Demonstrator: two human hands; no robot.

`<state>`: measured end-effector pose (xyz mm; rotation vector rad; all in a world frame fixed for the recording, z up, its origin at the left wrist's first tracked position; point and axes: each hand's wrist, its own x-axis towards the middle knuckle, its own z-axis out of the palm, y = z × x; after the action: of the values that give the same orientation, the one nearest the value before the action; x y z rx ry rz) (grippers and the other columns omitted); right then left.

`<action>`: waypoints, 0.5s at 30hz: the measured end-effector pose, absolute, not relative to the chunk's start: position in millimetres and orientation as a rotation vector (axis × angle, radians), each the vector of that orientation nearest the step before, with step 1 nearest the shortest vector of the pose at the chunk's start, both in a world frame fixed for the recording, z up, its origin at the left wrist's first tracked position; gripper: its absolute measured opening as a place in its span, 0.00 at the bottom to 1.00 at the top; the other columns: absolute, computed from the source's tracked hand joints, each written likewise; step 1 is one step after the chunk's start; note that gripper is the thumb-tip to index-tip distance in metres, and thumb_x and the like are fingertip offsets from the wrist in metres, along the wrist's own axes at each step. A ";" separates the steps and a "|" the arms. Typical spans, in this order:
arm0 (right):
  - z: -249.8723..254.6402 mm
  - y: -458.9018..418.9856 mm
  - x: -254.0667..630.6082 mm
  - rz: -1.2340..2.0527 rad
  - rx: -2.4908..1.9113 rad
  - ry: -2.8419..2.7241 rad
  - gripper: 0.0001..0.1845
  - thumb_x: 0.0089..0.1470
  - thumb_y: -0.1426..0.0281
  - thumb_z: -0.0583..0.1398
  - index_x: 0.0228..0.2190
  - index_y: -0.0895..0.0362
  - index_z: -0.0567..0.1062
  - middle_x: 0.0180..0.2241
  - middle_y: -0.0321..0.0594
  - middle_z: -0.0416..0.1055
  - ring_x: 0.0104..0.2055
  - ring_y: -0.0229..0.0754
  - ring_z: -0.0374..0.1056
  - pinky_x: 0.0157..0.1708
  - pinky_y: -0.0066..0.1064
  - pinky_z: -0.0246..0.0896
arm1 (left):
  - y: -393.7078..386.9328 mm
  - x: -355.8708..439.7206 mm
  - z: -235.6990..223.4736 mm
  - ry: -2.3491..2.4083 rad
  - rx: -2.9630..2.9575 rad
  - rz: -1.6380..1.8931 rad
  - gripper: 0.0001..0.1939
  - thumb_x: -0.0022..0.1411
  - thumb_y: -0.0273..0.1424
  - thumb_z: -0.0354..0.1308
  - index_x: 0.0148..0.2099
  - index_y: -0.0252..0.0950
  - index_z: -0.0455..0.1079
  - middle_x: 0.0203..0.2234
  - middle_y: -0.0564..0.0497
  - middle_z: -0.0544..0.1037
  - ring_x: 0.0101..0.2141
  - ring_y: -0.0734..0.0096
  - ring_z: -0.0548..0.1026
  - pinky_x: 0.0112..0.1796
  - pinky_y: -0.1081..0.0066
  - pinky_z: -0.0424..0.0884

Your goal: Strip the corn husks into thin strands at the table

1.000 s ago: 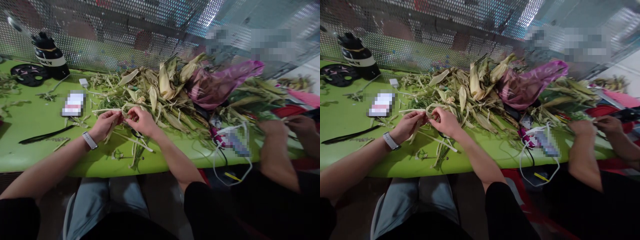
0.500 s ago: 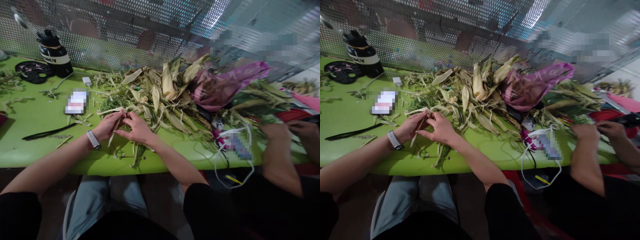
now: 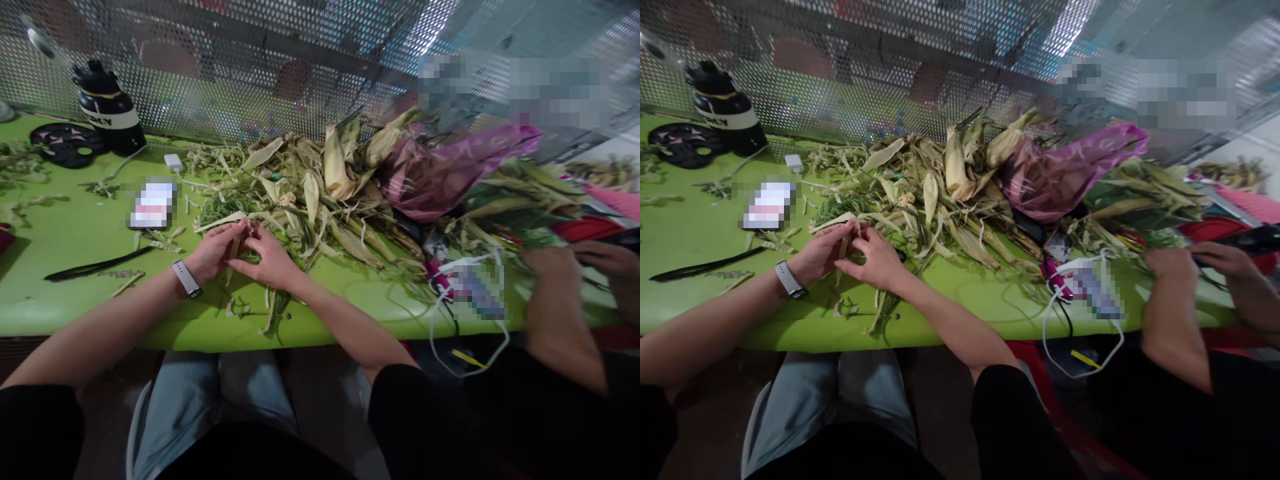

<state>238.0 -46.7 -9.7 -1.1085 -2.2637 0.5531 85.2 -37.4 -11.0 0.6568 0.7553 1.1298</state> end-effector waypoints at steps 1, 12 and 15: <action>-10.8 -46.4 237.6 0.539 -1.102 -2.260 0.10 0.52 0.63 0.62 0.32 0.57 0.76 0.45 0.48 0.68 0.51 0.50 0.63 0.53 0.43 0.61 | -37.5 85.0 -10.5 0.766 0.662 1.121 0.11 0.52 0.33 0.70 0.34 0.32 0.76 0.29 0.51 0.79 0.29 0.76 0.74 0.32 0.75 0.71; 3.6 -49.8 243.2 0.625 -1.040 -2.209 0.04 0.47 0.71 0.59 0.22 0.56 0.70 0.32 0.40 0.66 0.38 0.43 0.65 0.43 0.37 0.62 | -31.7 76.5 -2.0 0.929 1.174 1.254 0.09 0.49 0.31 0.68 0.26 0.33 0.71 0.23 0.53 0.73 0.27 0.76 0.70 0.33 0.73 0.65; 5.2 -49.2 244.4 0.580 -1.032 -2.254 0.04 0.47 0.70 0.60 0.23 0.56 0.71 0.31 0.40 0.66 0.36 0.42 0.64 0.40 0.37 0.62 | -30.1 75.6 -3.2 0.942 1.186 1.269 0.08 0.48 0.29 0.66 0.25 0.33 0.70 0.22 0.54 0.72 0.26 0.77 0.67 0.31 0.74 0.63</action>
<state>244.4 -49.2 5.2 -1.0318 -2.2543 0.5805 75.6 -30.1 -3.2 1.1859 0.9423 1.2694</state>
